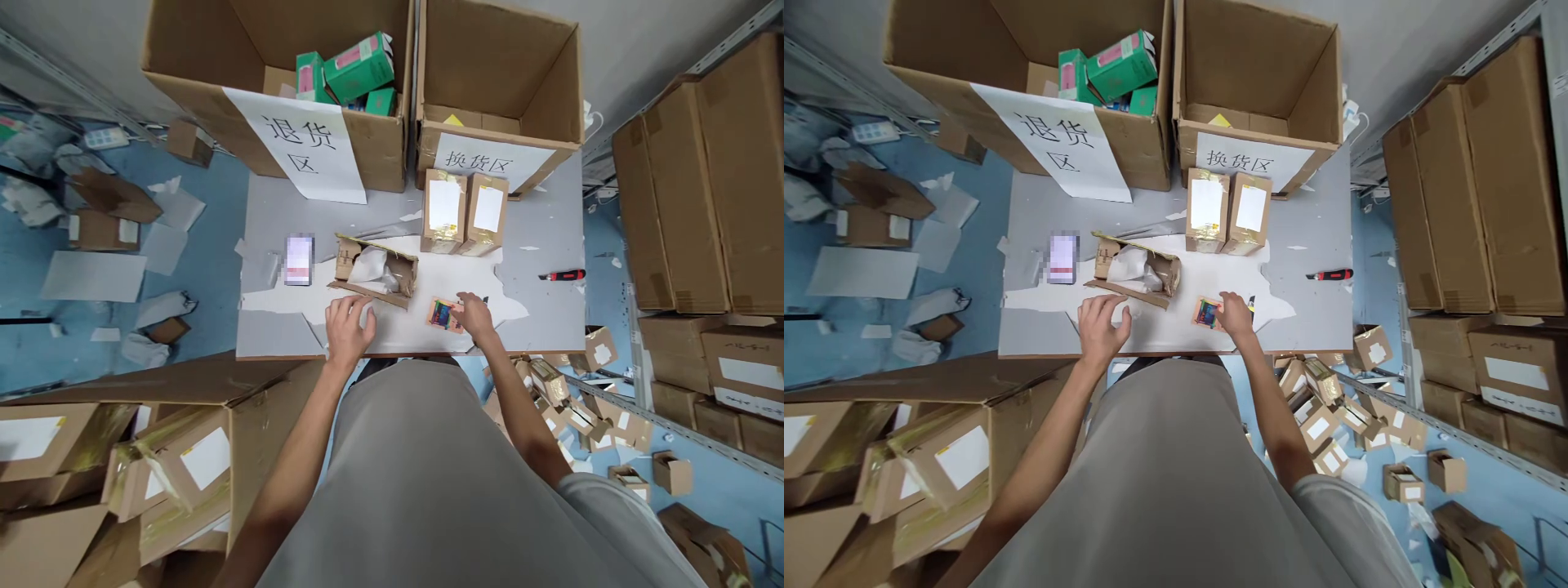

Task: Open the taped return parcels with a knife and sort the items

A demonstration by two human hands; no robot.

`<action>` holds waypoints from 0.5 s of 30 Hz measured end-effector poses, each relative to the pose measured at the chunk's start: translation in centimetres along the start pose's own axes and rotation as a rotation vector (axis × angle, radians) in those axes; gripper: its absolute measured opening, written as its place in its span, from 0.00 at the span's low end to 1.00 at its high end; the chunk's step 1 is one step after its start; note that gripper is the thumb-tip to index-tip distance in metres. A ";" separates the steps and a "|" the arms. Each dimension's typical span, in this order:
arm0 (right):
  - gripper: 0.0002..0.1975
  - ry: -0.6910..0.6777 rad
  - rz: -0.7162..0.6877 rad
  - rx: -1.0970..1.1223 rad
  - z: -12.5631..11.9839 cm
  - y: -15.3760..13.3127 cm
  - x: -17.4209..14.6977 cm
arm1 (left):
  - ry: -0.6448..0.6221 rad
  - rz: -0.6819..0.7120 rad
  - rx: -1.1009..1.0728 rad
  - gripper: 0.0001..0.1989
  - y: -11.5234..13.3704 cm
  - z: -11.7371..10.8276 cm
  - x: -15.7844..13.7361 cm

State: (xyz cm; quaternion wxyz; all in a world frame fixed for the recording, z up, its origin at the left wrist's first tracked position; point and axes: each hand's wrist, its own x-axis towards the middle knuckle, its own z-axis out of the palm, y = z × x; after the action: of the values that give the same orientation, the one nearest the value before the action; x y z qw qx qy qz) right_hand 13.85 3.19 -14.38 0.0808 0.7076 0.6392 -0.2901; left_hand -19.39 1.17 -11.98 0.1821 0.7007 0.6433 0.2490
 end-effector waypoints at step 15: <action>0.13 -0.222 -0.034 0.030 1.4 2.1 1.8 | -0.289 0.165 -0.135 0.15 5.6 4.9 0.9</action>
State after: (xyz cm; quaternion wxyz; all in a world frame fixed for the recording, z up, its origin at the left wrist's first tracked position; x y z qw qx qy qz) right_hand 15.44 3.70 -16.99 0.1354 0.6612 0.6338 -0.3777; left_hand -11.95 1.79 -12.58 0.2979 0.7659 0.5326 0.2025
